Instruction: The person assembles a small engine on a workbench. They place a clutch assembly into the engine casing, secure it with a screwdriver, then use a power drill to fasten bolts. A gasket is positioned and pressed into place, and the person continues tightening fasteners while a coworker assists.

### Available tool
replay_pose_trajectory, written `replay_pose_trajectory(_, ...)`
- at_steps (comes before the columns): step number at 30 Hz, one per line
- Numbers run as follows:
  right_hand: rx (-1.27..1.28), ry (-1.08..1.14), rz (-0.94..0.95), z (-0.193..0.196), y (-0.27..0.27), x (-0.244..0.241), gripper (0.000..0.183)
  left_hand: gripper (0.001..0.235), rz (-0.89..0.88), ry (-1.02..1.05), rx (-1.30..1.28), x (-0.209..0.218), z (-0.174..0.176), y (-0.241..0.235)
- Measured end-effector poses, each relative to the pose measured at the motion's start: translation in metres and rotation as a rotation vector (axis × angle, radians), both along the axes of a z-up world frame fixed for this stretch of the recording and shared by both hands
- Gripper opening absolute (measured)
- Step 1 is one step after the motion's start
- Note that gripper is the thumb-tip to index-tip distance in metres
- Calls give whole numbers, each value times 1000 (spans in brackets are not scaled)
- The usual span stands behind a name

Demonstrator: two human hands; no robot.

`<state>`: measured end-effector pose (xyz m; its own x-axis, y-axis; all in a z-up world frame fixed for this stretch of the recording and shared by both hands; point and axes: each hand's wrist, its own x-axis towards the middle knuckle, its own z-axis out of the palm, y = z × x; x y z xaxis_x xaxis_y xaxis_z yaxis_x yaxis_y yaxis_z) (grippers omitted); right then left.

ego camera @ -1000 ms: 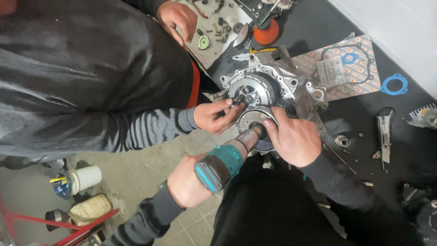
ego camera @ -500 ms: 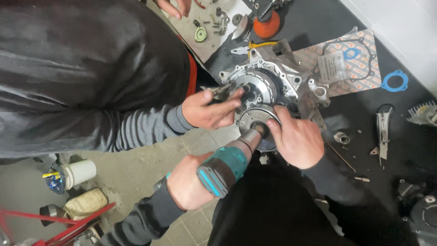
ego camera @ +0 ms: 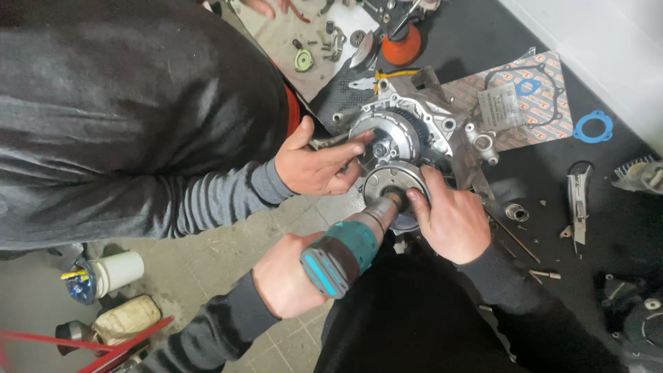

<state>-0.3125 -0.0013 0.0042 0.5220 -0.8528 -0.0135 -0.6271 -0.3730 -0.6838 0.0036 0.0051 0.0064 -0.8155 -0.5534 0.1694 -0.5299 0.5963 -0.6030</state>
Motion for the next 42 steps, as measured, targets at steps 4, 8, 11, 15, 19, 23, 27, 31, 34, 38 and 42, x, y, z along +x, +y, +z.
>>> replay_pose_trajectory(4,-9,8,11,-1,-1,0,44,17,-125,106,-22,20,11,-10)
replay_pose_trajectory(8,11,-10,20,3,-4,0,43,18,-300,266,-98,53,5,-7)
replay_pose_trajectory(11,-23,-13,48,10,-7,2,41,13,-235,236,-102,61,12,-8)
replay_pose_trajectory(15,-30,-56,91,12,-12,2,40,12,-99,213,12,59,24,-7)
replay_pose_trajectory(19,-55,-30,92,14,-13,2,35,10,65,-152,-94,58,27,-15)
replay_pose_trajectory(23,-112,162,66,42,-15,11,31,8,53,-273,-191,57,25,-19)
replay_pose_trajectory(27,-306,44,65,50,-14,19,31,7,38,-400,-285,63,13,-19)
replay_pose_trajectory(31,-365,307,164,52,-27,35,28,7,51,-561,-396,70,4,-6)
replay_pose_trajectory(34,-368,365,242,51,-34,40,28,8,54,-571,-411,71,4,-4)
replay_pose_trajectory(38,-382,302,258,47,-36,42,27,8,35,-561,-413,72,9,2)
replay_pose_trajectory(42,-379,259,247,47,-35,39,24,9,17,-487,-411,74,9,5)
